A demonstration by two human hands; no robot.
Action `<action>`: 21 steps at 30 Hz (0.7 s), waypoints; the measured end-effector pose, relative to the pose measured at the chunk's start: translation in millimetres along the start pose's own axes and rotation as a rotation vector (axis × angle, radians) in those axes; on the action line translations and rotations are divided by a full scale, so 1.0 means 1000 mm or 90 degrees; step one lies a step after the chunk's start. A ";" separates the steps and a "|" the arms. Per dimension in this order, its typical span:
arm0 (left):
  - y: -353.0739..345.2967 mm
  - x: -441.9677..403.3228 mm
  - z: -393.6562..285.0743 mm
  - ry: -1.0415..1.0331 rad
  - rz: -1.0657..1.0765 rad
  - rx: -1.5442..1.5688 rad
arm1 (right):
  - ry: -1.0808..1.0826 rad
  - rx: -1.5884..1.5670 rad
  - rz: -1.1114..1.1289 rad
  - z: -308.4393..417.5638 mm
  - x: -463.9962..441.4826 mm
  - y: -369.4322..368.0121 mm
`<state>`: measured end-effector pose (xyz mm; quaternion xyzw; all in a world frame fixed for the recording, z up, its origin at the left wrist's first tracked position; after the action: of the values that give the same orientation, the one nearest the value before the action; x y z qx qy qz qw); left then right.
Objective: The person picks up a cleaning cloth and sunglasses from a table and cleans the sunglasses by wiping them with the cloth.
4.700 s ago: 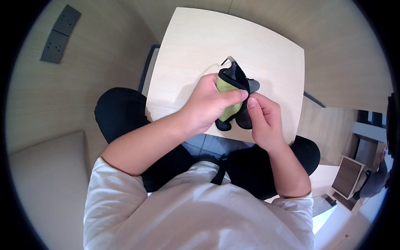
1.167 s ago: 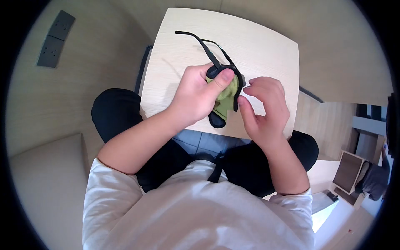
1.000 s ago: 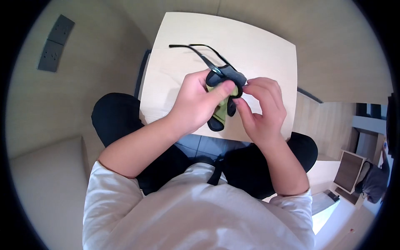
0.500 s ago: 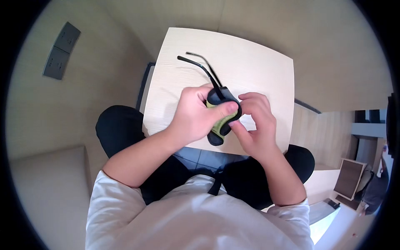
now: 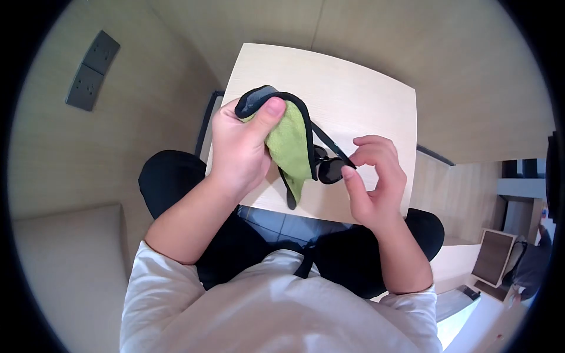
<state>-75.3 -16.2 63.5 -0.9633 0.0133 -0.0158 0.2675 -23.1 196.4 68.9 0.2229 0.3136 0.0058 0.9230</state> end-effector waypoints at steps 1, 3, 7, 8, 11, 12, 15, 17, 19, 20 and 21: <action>-0.002 0.000 -0.001 0.001 0.002 -0.002 | -0.001 0.000 -0.003 -0.002 0.000 0.000; -0.007 0.006 0.000 0.040 0.049 -0.011 | -0.020 -0.046 -0.046 -0.007 0.002 -0.001; -0.032 0.028 0.023 -0.013 0.160 -0.251 | 0.048 0.009 -0.042 0.001 0.002 -0.015; -0.032 0.026 0.023 -0.008 0.183 -0.241 | 0.047 0.009 -0.042 0.000 0.003 -0.015; -0.029 0.025 0.030 0.013 0.195 -0.247 | 0.042 0.030 -0.034 -0.004 0.007 -0.014; -0.028 0.023 0.032 0.029 0.185 -0.266 | 0.038 0.031 -0.042 -0.005 0.006 -0.015; -0.027 0.023 0.027 0.060 0.172 -0.221 | 0.047 0.049 -0.047 -0.001 0.005 -0.016; -0.018 0.019 0.021 0.145 0.153 -0.180 | 0.060 0.064 -0.043 0.003 0.000 -0.017; -0.014 0.013 0.012 0.125 0.095 -0.081 | 0.108 0.119 -0.063 0.007 -0.004 -0.015; -0.016 0.010 0.004 0.106 0.075 -0.002 | 0.107 0.123 -0.064 0.007 -0.004 -0.014; -0.010 0.007 -0.002 0.109 0.083 0.024 | 0.109 0.137 -0.070 0.006 -0.003 -0.012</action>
<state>-67.8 -9.1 70.9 -0.9504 0.0982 -0.0811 0.2837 -23.8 182.6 69.4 0.3017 0.4020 -0.0592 0.8625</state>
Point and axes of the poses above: each hand's wrist, its own x-axis away from the middle knuckle, its own y-axis out of the back of the hand, z = x × y, the point moved 1 cm from there along -x, towards the middle knuckle, and after that the axes turned 8 degrees about -x, right-handed, at the moved point
